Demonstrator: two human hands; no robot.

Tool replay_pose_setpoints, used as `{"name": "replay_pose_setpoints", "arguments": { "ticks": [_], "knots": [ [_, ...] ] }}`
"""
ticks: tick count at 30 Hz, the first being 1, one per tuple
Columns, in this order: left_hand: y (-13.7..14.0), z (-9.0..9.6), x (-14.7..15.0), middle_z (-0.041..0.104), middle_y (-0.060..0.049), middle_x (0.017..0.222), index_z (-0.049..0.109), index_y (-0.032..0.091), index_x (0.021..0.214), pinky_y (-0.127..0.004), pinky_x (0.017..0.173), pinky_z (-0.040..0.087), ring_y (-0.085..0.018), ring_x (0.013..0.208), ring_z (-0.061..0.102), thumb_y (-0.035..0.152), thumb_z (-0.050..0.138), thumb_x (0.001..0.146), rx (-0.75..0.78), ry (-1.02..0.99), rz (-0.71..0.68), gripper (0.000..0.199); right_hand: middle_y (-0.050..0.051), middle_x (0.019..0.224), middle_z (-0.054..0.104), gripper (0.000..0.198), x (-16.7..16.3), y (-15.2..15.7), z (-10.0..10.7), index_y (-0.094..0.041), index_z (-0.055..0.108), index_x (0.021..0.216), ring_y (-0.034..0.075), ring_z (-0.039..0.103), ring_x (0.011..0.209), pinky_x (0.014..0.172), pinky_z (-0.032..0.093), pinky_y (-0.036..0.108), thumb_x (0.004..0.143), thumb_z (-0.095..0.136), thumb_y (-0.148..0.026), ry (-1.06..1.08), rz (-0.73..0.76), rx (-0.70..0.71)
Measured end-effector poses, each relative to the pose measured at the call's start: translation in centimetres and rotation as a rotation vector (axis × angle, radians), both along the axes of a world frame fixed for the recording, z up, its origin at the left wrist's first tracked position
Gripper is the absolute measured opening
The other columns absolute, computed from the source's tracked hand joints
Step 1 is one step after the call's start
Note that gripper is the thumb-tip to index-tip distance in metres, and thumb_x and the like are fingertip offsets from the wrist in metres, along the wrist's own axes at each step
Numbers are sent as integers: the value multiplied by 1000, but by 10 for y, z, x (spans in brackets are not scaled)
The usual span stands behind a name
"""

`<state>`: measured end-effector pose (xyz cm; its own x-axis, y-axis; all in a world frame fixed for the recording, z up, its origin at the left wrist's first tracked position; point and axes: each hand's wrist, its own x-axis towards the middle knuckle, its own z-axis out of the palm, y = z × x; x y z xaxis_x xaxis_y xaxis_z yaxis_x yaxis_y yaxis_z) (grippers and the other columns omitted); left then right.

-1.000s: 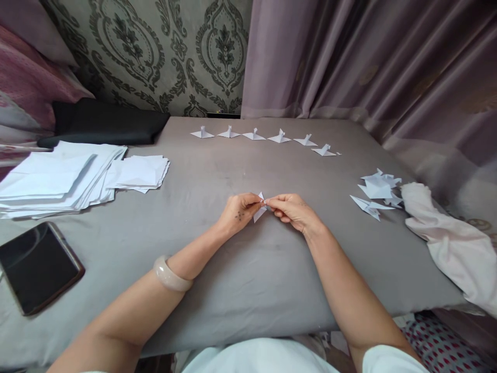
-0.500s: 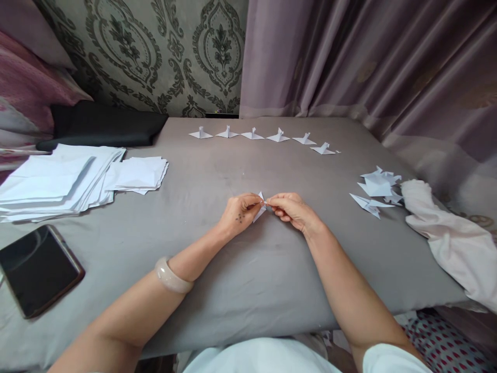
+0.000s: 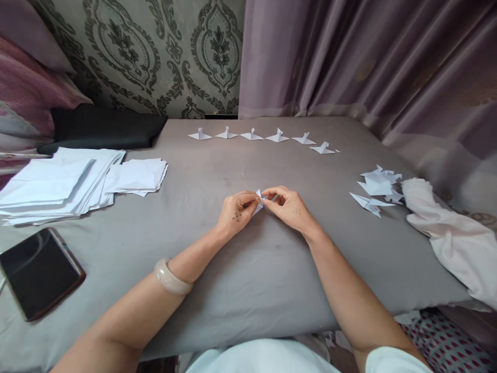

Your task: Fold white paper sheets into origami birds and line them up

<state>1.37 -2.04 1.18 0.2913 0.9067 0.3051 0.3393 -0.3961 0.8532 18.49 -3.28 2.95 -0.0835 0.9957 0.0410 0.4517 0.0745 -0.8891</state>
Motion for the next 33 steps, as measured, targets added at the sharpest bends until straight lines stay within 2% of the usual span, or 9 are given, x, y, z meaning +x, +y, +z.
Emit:
{"name": "replay_pose_setpoints", "arguments": {
  "ticks": [5,11,15,19,21,24,28,33],
  "knots": [
    [-1,0,1,72,-5,87,70,16,80,-22,68,47,-14,74,64,20,53,86,22,28,-4,18,1,87,60,14,-3,0,2,-20,68,84,10,50,65,67,41,25,82,59,-31,-111,23,78],
    [0,-1,0,70,-5,88,68,18,85,-24,68,47,-14,74,62,24,57,87,23,129,26,13,1,87,57,12,-2,2,-5,-21,63,84,12,54,75,71,40,25,87,51,-23,-220,72,178],
    [4,-2,-5,68,-7,95,66,19,95,-31,79,47,-20,88,58,25,68,79,88,283,67,18,2,89,58,14,-1,4,-6,-21,64,86,12,55,77,73,41,25,89,50,-21,-218,97,234],
    [8,-4,-11,65,-7,99,66,18,77,-35,85,46,-22,92,55,19,66,78,116,395,136,2,3,94,60,19,-1,4,-8,-22,65,102,12,55,73,71,44,25,88,52,-23,-178,38,278],
    [8,-5,-12,64,-8,103,63,17,72,-37,86,45,-23,96,54,19,65,77,160,454,230,6,3,96,61,23,-1,4,-10,-22,63,108,11,54,67,67,45,25,87,53,-23,-167,-17,286],
    [7,-6,-11,62,-10,113,60,17,66,-41,88,43,-27,102,54,22,64,79,208,551,360,14,4,97,62,22,-1,3,-12,-22,64,105,12,57,71,67,46,25,87,52,-22,-171,-46,307],
    [3,-5,-9,66,-9,101,64,17,74,-38,84,44,-24,92,59,33,64,82,162,562,264,18,4,97,64,21,-2,1,-14,-22,66,102,14,60,79,71,47,27,87,50,-22,-211,-42,300],
    [-4,-1,-5,66,-9,96,70,16,88,-28,73,46,-16,75,61,32,62,82,10,411,184,19,3,94,65,22,-4,-1,-14,-21,66,101,12,58,70,69,46,27,86,50,-21,-263,-52,228]
  ]
}}
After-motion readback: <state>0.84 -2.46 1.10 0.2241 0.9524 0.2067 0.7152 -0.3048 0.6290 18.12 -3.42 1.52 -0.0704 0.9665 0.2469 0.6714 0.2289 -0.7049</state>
